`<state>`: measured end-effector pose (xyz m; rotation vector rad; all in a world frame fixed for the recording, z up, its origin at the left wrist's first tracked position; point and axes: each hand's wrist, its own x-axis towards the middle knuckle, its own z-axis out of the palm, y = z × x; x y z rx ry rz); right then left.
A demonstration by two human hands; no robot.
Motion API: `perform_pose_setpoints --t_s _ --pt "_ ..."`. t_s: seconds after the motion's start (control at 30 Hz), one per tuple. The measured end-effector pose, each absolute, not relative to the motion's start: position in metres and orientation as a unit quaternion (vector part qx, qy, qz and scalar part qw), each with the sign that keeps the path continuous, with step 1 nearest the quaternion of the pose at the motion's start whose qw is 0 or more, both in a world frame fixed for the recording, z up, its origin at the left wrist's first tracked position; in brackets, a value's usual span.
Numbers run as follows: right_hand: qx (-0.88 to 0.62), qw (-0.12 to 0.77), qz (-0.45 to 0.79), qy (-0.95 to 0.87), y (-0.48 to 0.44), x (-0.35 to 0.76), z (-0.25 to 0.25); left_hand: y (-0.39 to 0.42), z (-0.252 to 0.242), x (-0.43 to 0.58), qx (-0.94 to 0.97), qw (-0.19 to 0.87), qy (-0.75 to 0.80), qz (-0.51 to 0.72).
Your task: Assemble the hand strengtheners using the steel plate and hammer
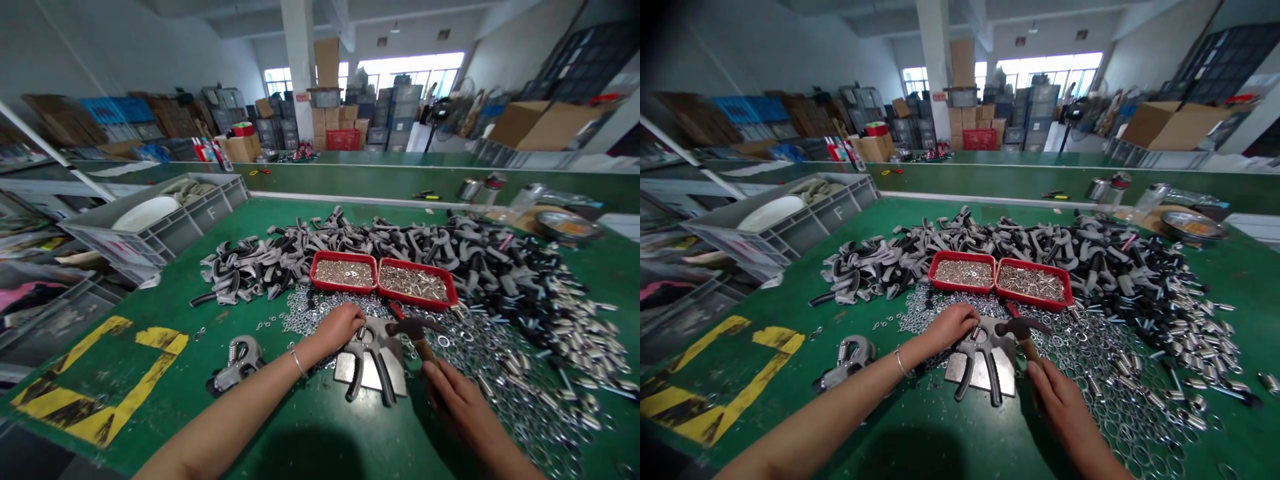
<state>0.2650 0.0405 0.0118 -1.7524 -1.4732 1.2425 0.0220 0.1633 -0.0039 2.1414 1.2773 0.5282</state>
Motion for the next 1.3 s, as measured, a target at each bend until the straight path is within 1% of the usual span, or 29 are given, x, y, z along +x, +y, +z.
perform_pose_setpoints --t_s 0.1,0.17,0.27,0.43,0.53,0.6,0.77,0.83,0.87,0.93,1.03,1.07,1.17,1.23,1.3 --pt "-0.652 0.324 0.502 -0.466 0.03 0.264 0.002 0.166 -0.008 0.025 0.806 0.272 0.493 0.183" --pt "-0.641 0.342 0.542 -0.423 0.026 0.263 -0.007 0.166 -0.011 0.026 0.81 0.257 0.498 0.172" --pt "-0.632 0.339 0.577 -0.391 0.023 0.263 -0.016 0.166 -0.013 0.027 0.821 0.228 0.499 0.157" --pt "-0.636 0.314 0.573 -0.41 0.021 0.266 -0.018 0.158 -0.017 0.031 0.859 0.167 0.465 0.134" --pt "-0.638 0.291 0.539 -0.468 0.023 0.268 -0.015 0.154 -0.021 0.033 0.898 0.094 0.416 0.109" --pt "-0.633 0.279 0.5 -0.521 0.029 0.27 -0.008 0.152 -0.023 0.032 0.901 0.066 0.416 0.105" --pt "-0.61 0.239 0.386 -0.65 0.053 0.266 0.042 0.132 -0.012 0.016 0.852 0.081 0.483 0.183" --pt "-0.598 0.255 0.332 -0.683 0.063 0.259 0.059 0.118 -0.004 0.007 0.852 0.087 0.483 0.184" --pt "-0.597 0.258 0.304 -0.697 0.069 0.255 0.063 0.112 -0.001 0.004 0.861 0.086 0.474 0.165" --pt "-0.601 0.208 0.262 -0.726 0.081 0.248 0.06 0.105 0.004 0.002 0.88 0.075 0.455 0.113" --pt "-0.592 0.075 0.26 -0.759 0.099 0.243 0.041 0.104 0.005 0.004 0.891 0.056 0.447 0.051" --pt "-0.583 0.062 0.27 -0.764 0.103 0.243 0.036 0.105 0.005 0.005 0.89 0.049 0.451 0.041" --pt "-0.582 0.1 0.263 -0.763 0.108 0.242 0.033 0.108 0.002 0.008 0.889 0.036 0.456 0.029" --pt "-0.604 0.071 0.233 -0.759 0.105 0.241 0.038 0.109 0.002 0.009 0.889 0.033 0.456 0.024" --pt "-0.601 0.04 0.234 -0.763 0.099 0.241 0.044 0.108 0.001 0.008 0.889 0.03 0.457 0.022"
